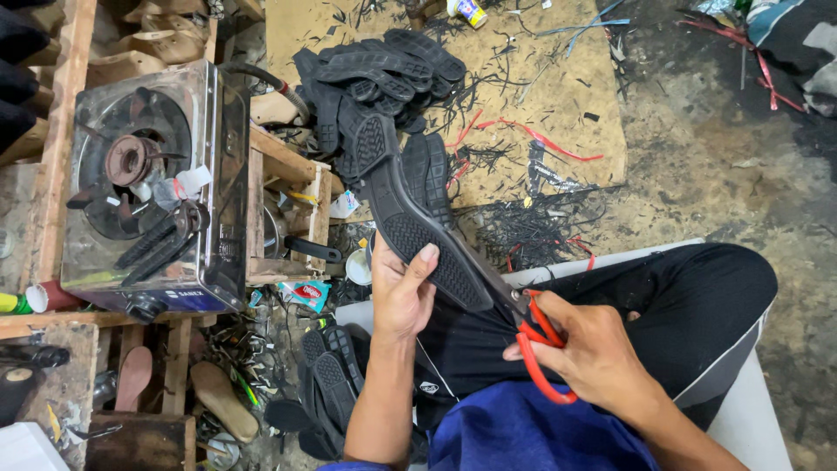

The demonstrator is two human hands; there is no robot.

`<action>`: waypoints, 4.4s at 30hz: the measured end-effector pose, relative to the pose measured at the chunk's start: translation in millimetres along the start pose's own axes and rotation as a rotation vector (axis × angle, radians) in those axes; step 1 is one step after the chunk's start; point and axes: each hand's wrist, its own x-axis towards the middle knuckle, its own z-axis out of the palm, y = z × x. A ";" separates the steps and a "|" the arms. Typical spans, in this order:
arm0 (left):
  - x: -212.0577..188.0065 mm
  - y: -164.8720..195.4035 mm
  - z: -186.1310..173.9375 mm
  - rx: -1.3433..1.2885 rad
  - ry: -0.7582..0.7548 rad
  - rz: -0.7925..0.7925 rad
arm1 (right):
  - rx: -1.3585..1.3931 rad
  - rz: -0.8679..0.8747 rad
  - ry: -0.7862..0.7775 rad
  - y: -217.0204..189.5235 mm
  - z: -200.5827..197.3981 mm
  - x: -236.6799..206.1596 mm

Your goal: The person sits cross-legged and uses red-handled shears to trim the edges of black rubber shoe soles. They hold each sole in one hand and cut along the perimeter, occasionally rotating the sole to access different sides. Trimmed pieces fall to the floor, and the person continues trimming multiple soles in sequence.

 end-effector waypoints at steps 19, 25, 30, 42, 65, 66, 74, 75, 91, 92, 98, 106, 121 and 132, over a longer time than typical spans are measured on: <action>-3.8 4.7 -5.8 0.135 -0.115 0.075 | -0.501 -0.231 0.210 -21.8 4.7 3.6; -5.2 4.2 -3.6 0.161 -0.127 0.057 | -0.477 -0.201 0.172 -23.2 1.5 3.3; -6.0 4.2 -12.6 0.165 -0.115 0.016 | -0.419 -0.074 0.072 -18.9 0.9 1.4; -7.6 2.9 -21.2 0.185 -0.183 0.028 | -0.240 -0.072 0.005 -6.5 -3.2 -3.2; -23.8 0.4 0.6 -0.033 -0.078 -0.084 | -0.030 0.071 -0.111 -6.8 1.9 -4.9; -24.0 -0.2 -0.2 -0.052 -0.098 -0.084 | -0.067 0.072 -0.099 -6.4 2.5 -3.2; -39.4 2.8 14.5 -0.047 -0.129 -0.123 | -0.054 0.018 -0.034 -13.4 4.7 -5.2; -39.6 3.8 16.2 -0.060 -0.142 -0.116 | -0.032 0.035 -0.044 -15.2 3.6 -5.2; -46.3 -11.2 24.9 -0.060 -0.165 -0.207 | -0.161 -0.051 0.067 8.7 2.0 6.4; -45.3 -13.1 25.3 -0.046 -0.164 -0.186 | -0.048 0.019 0.035 11.1 1.9 4.9; -30.8 -19.8 19.5 0.141 -0.141 -0.080 | 0.484 -0.021 -0.103 15.2 0.1 -3.7; -4.8 -14.1 -17.1 -0.191 -0.168 -0.125 | 0.419 0.166 -0.132 13.6 -1.6 -9.9; -22.7 -32.2 -9.5 0.134 -0.083 0.073 | -0.646 -0.255 0.240 -21.9 2.9 21.3; -18.2 -17.4 -12.4 0.306 -0.116 0.041 | -0.629 -0.275 0.269 -28.2 -4.6 19.7</action>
